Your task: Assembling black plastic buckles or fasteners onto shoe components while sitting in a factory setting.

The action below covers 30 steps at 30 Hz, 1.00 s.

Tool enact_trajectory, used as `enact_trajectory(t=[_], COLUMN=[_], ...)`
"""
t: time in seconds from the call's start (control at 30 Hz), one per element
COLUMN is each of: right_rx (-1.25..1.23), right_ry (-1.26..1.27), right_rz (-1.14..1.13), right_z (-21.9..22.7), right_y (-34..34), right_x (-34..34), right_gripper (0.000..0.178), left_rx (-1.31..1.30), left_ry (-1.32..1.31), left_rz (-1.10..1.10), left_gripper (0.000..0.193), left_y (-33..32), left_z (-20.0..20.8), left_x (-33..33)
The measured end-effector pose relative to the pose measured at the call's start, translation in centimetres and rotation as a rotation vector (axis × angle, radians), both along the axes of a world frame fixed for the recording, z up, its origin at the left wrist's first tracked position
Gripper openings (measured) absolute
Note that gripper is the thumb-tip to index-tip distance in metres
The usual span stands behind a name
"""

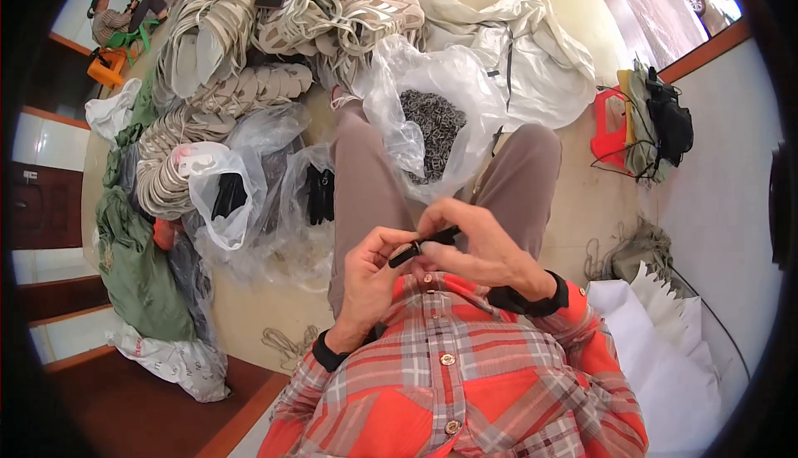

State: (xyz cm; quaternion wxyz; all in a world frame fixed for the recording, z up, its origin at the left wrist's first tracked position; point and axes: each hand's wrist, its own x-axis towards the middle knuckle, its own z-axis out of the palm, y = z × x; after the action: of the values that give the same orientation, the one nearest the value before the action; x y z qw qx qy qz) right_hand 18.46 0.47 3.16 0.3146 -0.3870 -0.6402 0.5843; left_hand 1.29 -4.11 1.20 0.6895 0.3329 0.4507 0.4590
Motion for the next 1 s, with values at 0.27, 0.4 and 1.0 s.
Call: enact_trajectory(t=[0.27,0.4,1.0], right_rx=[-0.189,-0.195,-0.275], right_ry=[0.070,0.150,0.361], right_rz=[0.016,0.061,0.165], right_z=[-0.5,-1.5,-2.9], right_y=[0.0,0.2,0.8], right_x=[0.5,1.1,2.1], right_gripper=[0.027,0.027,0.026], left_rx=[-0.122,-0.131,-0.102], left_ry=[-0.234,-0.174,-0.090], left_rz=[-0.016,-0.113,-0.066], left_gripper=[0.017,0.018,0.013], left_y=[0.5,0.6,0.2], left_z=[0.4,0.1,0.8], left_x=[-0.4,-0.6,0.4])
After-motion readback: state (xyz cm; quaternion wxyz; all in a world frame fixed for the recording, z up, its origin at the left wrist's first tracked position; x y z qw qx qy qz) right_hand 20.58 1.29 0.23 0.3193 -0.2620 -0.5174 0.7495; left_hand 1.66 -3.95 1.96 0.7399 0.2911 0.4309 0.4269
